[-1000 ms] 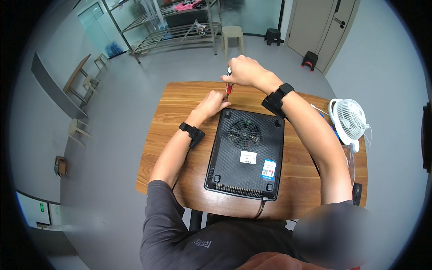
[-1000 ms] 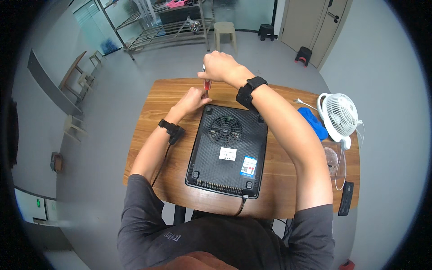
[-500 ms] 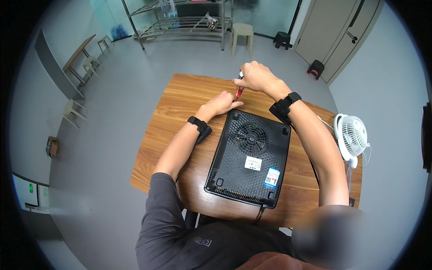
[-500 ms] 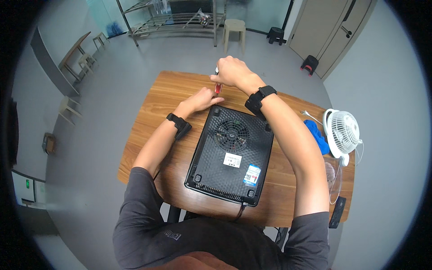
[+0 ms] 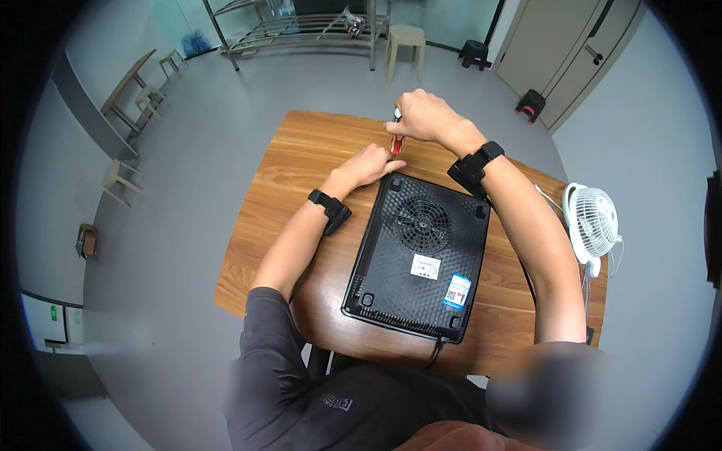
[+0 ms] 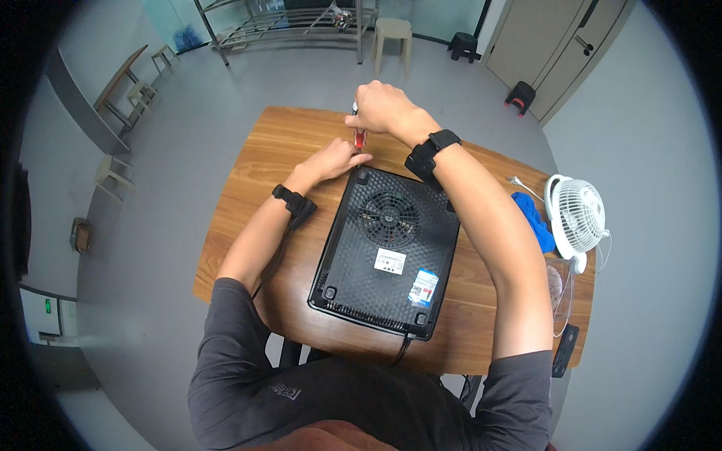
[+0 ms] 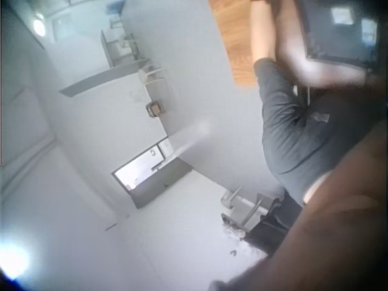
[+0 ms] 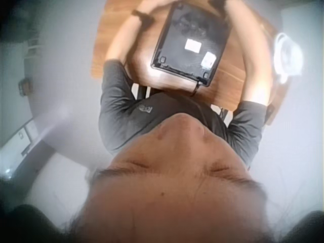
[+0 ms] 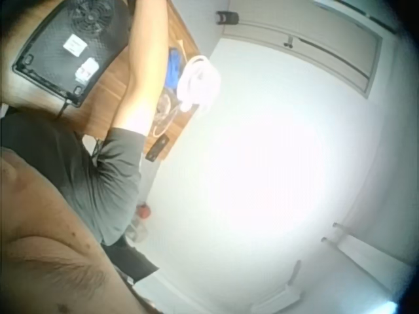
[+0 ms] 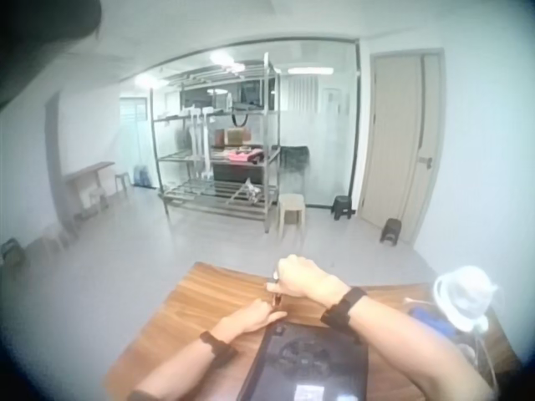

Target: The person uses a screwdriver to fasten screws on the underside of a black electronic device, then wipes the device with a blue cloth. The device is flipped over and wiped again on the top surface.

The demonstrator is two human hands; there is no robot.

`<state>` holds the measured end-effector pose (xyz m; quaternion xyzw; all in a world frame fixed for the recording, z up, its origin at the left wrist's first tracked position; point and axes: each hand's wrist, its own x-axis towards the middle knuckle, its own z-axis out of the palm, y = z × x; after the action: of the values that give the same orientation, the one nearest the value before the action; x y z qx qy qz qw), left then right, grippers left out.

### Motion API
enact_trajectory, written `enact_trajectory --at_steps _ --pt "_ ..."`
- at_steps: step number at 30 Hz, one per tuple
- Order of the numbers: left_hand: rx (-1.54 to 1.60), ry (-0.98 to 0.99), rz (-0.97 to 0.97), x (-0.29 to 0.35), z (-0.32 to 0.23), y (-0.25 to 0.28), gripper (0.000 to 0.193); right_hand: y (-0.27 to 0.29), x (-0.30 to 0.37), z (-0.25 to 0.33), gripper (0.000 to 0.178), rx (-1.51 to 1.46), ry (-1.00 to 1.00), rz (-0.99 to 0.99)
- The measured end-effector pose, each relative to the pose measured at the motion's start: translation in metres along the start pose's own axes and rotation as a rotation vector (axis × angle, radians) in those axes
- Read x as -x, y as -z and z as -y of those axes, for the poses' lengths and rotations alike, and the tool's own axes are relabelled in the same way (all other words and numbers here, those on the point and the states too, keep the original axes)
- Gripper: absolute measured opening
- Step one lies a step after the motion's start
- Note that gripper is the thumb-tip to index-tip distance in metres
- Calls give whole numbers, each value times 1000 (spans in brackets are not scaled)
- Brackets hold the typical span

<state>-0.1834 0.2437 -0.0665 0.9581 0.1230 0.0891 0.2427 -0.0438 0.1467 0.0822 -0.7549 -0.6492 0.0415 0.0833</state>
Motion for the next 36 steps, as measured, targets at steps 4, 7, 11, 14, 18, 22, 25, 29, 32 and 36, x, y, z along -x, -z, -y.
enact_trajectory --at_steps 4,7,11,14,18,22,25,29,32,36 --pt "15 -7 11 0 -5 1 60 -10 -4 -9 44 -5 68 -53" --pt "-4 21 33 2 -5 3 61 -8 -3 -4 44 5 40 -20" --pt "4 9 21 3 -5 2 60 -2 0 0 46 15 33 38" --pt "18 24 0 5 -4 2 58 -3 -2 2 46 26 35 65" --pt "75 60 -32 14 -17 16 49 1 2 4 46 41 1 135" --pt "236 -52 -194 15 -14 19 34 -10 4 1 48 40 -4 -6" --pt "330 -83 -261 15 -20 25 32 -10 5 7 51 58 92 -7" --pt "392 -66 -385 16 -32 29 27 21 -1 29 47 -39 -36 405" --pt "388 -15 -350 10 -27 26 26 27 -3 36 42 106 -99 422" --pt "355 -41 -355 9 -29 27 24 26 9 30 44 218 24 276"
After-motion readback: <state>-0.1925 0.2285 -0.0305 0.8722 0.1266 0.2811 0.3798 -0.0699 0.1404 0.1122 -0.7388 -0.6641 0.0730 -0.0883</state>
